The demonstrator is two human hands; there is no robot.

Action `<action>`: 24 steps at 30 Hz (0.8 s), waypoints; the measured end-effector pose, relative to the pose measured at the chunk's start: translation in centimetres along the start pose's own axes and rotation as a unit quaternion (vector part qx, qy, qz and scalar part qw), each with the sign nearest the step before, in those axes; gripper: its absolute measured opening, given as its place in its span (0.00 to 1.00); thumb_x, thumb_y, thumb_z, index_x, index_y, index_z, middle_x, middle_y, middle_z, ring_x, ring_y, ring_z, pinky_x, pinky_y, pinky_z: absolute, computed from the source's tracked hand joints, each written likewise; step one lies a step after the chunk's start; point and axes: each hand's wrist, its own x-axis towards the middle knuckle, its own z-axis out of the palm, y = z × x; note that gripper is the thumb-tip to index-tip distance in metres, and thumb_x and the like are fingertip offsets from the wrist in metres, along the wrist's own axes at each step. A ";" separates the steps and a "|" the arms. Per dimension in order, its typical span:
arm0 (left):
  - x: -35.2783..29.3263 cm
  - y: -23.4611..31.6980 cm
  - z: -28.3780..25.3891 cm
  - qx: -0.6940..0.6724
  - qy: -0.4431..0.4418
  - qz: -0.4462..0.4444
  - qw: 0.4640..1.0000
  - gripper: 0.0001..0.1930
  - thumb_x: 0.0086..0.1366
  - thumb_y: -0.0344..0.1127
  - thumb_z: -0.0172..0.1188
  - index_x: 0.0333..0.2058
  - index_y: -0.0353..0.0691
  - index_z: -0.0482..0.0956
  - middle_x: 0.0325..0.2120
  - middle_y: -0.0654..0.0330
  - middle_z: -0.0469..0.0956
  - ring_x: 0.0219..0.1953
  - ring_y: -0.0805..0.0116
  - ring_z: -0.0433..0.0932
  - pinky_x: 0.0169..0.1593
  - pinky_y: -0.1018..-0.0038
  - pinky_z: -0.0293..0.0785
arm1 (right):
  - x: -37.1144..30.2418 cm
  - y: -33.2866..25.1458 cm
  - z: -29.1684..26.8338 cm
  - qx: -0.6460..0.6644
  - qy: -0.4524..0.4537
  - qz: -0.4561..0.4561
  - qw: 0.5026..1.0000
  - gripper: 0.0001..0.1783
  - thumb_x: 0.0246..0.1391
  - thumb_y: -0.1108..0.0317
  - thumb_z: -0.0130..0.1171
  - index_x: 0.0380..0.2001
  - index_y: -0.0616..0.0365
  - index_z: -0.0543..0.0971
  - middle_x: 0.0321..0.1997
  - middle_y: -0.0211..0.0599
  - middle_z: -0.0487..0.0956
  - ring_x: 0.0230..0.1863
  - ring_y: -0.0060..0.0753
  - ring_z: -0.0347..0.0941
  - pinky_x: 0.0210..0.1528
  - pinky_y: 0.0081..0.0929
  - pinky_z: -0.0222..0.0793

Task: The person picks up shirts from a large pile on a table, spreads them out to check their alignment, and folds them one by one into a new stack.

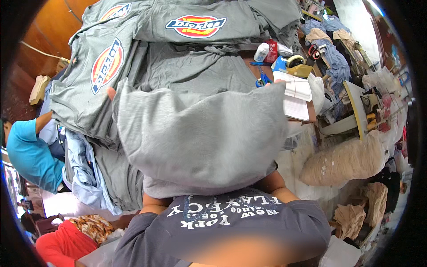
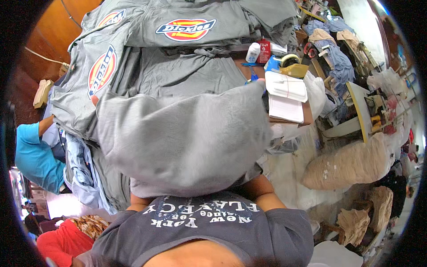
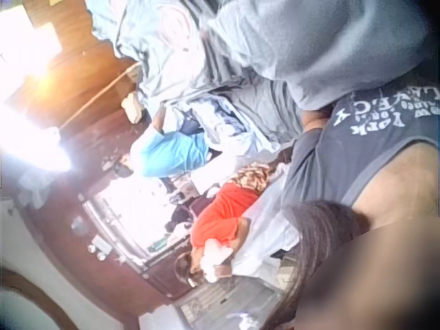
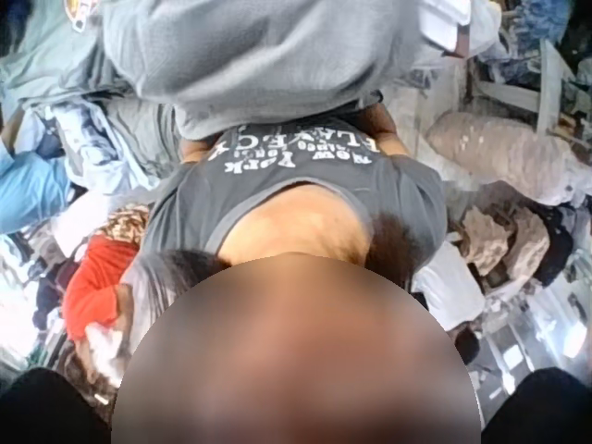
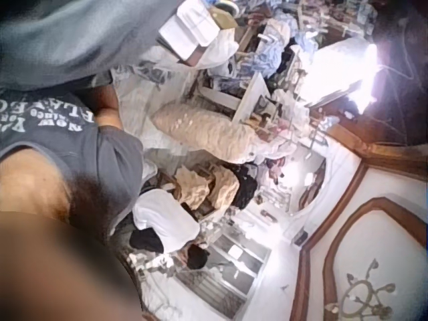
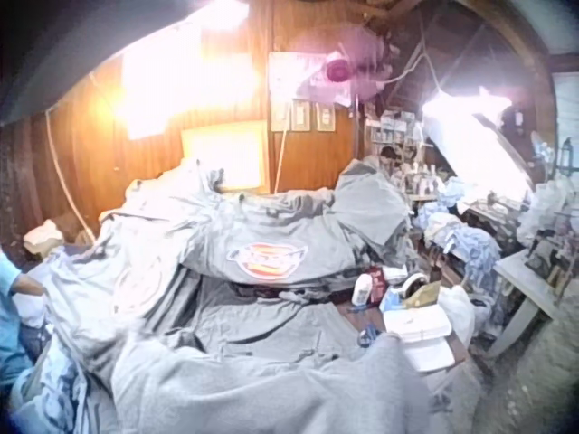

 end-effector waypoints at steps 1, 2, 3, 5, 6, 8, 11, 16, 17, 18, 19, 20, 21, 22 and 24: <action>0.4 0.4 -0.1 -0.002 0.000 0.003 1.000 0.23 0.56 0.44 0.50 0.46 0.35 0.65 0.43 0.52 0.67 0.46 0.60 0.65 0.50 0.66 0.58 | -0.3 -0.6 -0.7 0.019 0.002 0.006 1.000 0.16 0.45 0.63 0.55 0.34 0.64 0.73 0.33 0.38 0.74 0.38 0.31 0.70 0.44 0.25 0.64; 0.6 0.9 -0.2 -0.021 -0.007 0.011 1.000 0.23 0.57 0.44 0.50 0.47 0.35 0.64 0.44 0.52 0.67 0.47 0.60 0.65 0.50 0.66 0.58 | -0.8 -1.6 -1.7 0.033 0.008 0.013 0.999 0.16 0.45 0.62 0.55 0.34 0.64 0.73 0.34 0.38 0.74 0.38 0.31 0.70 0.44 0.25 0.64; 0.4 1.8 -0.6 -0.032 -0.005 0.021 0.999 0.23 0.57 0.45 0.50 0.47 0.35 0.64 0.44 0.52 0.67 0.47 0.60 0.65 0.51 0.65 0.58 | -1.2 -2.2 -2.4 0.060 0.004 0.022 0.998 0.16 0.45 0.62 0.55 0.34 0.64 0.73 0.34 0.38 0.74 0.38 0.31 0.70 0.44 0.25 0.64; 0.2 3.6 -1.1 -0.063 -0.033 0.050 0.996 0.24 0.57 0.46 0.49 0.48 0.35 0.64 0.45 0.51 0.66 0.48 0.59 0.64 0.52 0.65 0.57 | -1.8 -3.6 -3.5 0.083 -0.020 0.038 0.996 0.17 0.46 0.62 0.55 0.35 0.64 0.73 0.34 0.38 0.74 0.39 0.31 0.70 0.44 0.25 0.64; -0.4 4.4 -1.4 -0.074 -0.050 0.062 0.994 0.25 0.57 0.46 0.49 0.48 0.35 0.63 0.46 0.51 0.66 0.49 0.59 0.64 0.53 0.65 0.56 | -1.8 -3.9 -3.4 0.087 -0.044 0.053 0.994 0.17 0.46 0.61 0.56 0.35 0.64 0.73 0.35 0.38 0.74 0.39 0.30 0.70 0.44 0.25 0.64; -1.5 5.1 -1.2 -0.090 -0.107 0.061 0.988 0.25 0.58 0.47 0.49 0.49 0.35 0.63 0.47 0.51 0.66 0.50 0.59 0.64 0.54 0.64 0.56 | -2.3 -4.2 -2.6 0.037 -0.091 0.090 0.991 0.17 0.46 0.61 0.56 0.35 0.64 0.73 0.35 0.38 0.74 0.39 0.30 0.70 0.45 0.24 0.64; -2.1 3.9 1.0 0.039 -0.259 -0.055 0.963 0.26 0.58 0.48 0.48 0.50 0.35 0.62 0.48 0.50 0.65 0.52 0.58 0.63 0.55 0.64 0.55 | -2.7 -3.4 -1.7 -0.147 -0.159 0.149 0.965 0.18 0.46 0.60 0.56 0.36 0.64 0.73 0.36 0.37 0.75 0.39 0.29 0.70 0.45 0.24 0.64; -2.2 5.9 2.1 0.480 -0.451 -0.046 0.751 0.28 0.59 0.50 0.48 0.52 0.35 0.61 0.51 0.50 0.64 0.54 0.57 0.61 0.58 0.63 0.53 | -2.8 -3.4 -3.6 0.057 -0.176 0.271 0.945 0.20 0.46 0.58 0.57 0.37 0.63 0.73 0.37 0.37 0.75 0.40 0.28 0.70 0.46 0.24 0.64; -1.8 5.4 -0.9 0.181 -0.405 -0.151 0.884 0.26 0.60 0.48 0.45 0.52 0.36 0.59 0.49 0.51 0.65 0.53 0.59 0.63 0.56 0.60 0.55 | -2.7 -4.1 -3.7 0.203 -0.129 0.274 0.931 0.20 0.46 0.58 0.57 0.37 0.63 0.73 0.37 0.37 0.75 0.40 0.28 0.70 0.46 0.24 0.64; -1.6 5.3 -0.1 -0.027 -0.280 -0.169 0.945 0.25 0.61 0.49 0.42 0.50 0.35 0.61 0.45 0.52 0.68 0.50 0.61 0.65 0.53 0.58 0.58 | -2.6 -5.1 -3.5 0.292 -0.071 0.237 0.924 0.20 0.46 0.58 0.57 0.37 0.63 0.73 0.38 0.37 0.75 0.41 0.28 0.70 0.47 0.24 0.64; -1.5 5.2 0.8 -0.237 -0.169 -0.140 0.946 0.25 0.62 0.50 0.39 0.48 0.35 0.63 0.42 0.53 0.71 0.47 0.63 0.68 0.50 0.56 0.62 | -2.4 -6.3 -2.5 0.247 -0.020 0.184 0.951 0.23 0.47 0.55 0.57 0.39 0.64 0.73 0.37 0.37 0.75 0.41 0.28 0.70 0.46 0.23 0.64; -1.7 3.5 -0.8 -0.264 -0.189 -0.097 0.941 0.22 0.61 0.46 0.47 0.45 0.33 0.67 0.37 0.57 0.74 0.40 0.67 0.72 0.46 0.67 0.67 | -1.8 -7.5 -1.0 0.208 0.016 0.130 0.969 0.25 0.47 0.53 0.57 0.40 0.65 0.72 0.37 0.36 0.74 0.41 0.27 0.69 0.46 0.23 0.64; -0.9 3.9 0.0 -0.014 -0.295 -0.187 0.937 0.19 0.59 0.41 0.51 0.43 0.33 0.69 0.36 0.59 0.74 0.37 0.70 0.72 0.44 0.71 0.67 | -1.8 -6.0 -1.4 0.022 0.008 0.143 0.990 0.26 0.47 0.55 0.58 0.42 0.65 0.71 0.37 0.36 0.74 0.39 0.26 0.68 0.46 0.21 0.62; -0.5 4.4 0.8 0.237 -0.378 -0.260 0.857 0.16 0.57 0.36 0.56 0.41 0.32 0.71 0.34 0.62 0.75 0.35 0.73 0.72 0.42 0.75 0.67 | -1.3 -3.9 -3.5 -0.272 -0.115 0.186 0.937 0.24 0.46 0.58 0.59 0.42 0.65 0.71 0.36 0.34 0.75 0.37 0.23 0.68 0.45 0.19 0.62; 0.3 5.0 -1.0 0.250 -0.389 -0.173 0.870 0.16 0.52 0.32 0.60 0.39 0.30 0.71 0.35 0.58 0.75 0.37 0.74 0.71 0.43 0.76 0.66 | -0.5 -7.8 -4.0 -0.134 -0.235 0.152 0.951 0.22 0.45 0.61 0.60 0.41 0.64 0.72 0.36 0.33 0.75 0.37 0.22 0.69 0.43 0.21 0.64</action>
